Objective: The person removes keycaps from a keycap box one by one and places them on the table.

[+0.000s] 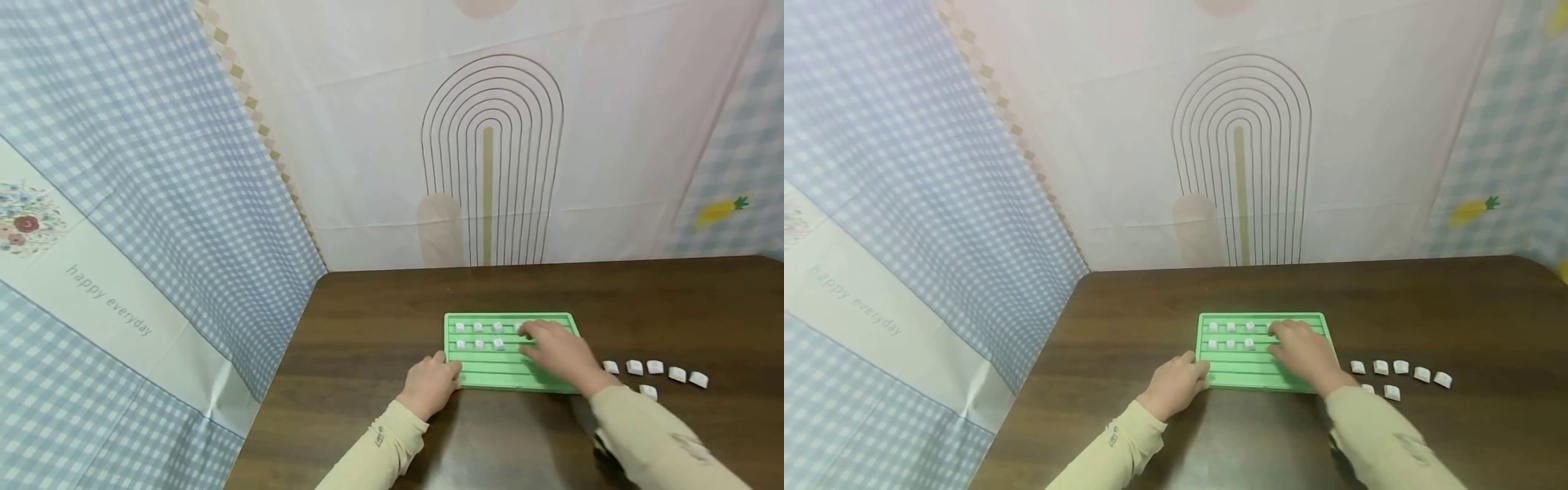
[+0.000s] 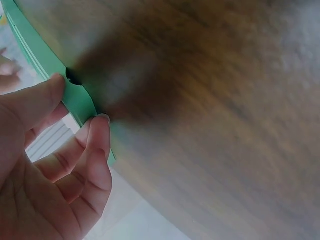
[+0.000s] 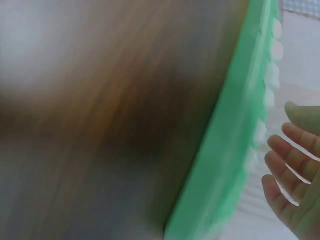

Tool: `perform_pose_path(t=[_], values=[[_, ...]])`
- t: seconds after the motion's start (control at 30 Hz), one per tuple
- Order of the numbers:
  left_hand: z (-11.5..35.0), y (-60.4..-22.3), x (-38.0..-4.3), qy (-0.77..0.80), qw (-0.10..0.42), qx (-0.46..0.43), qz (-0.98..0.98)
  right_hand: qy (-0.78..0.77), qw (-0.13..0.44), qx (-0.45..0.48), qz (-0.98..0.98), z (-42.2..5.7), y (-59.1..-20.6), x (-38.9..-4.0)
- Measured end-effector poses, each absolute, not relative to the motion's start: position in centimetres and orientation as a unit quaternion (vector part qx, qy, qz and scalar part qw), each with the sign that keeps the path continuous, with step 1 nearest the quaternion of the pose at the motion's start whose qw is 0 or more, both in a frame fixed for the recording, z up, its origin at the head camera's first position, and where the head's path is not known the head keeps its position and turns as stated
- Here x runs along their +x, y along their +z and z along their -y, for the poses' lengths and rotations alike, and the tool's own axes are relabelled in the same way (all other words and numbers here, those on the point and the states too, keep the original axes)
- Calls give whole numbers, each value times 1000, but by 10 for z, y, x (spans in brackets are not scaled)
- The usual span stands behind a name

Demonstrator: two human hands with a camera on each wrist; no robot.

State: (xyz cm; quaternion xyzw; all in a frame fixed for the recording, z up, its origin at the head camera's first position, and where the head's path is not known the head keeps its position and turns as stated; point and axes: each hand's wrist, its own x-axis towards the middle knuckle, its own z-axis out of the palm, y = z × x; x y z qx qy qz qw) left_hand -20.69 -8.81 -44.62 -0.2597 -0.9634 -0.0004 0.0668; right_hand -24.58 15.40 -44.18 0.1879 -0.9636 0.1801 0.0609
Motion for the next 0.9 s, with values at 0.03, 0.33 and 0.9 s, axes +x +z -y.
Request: perform_pose_path(t=[0.03, 0.33, 0.9], values=[[88, -447, -207, 2, 67, -260, 963, 184, 60, 192, 962, -146, -445, -249], [87, -449, -205, 14, 66, -256, 964, 163, 76, 211, 961, -111, -460, -259], [87, -450, -212, -10, 53, -253, 966, 160, 109, 162, 968, -207, -418, -233]])
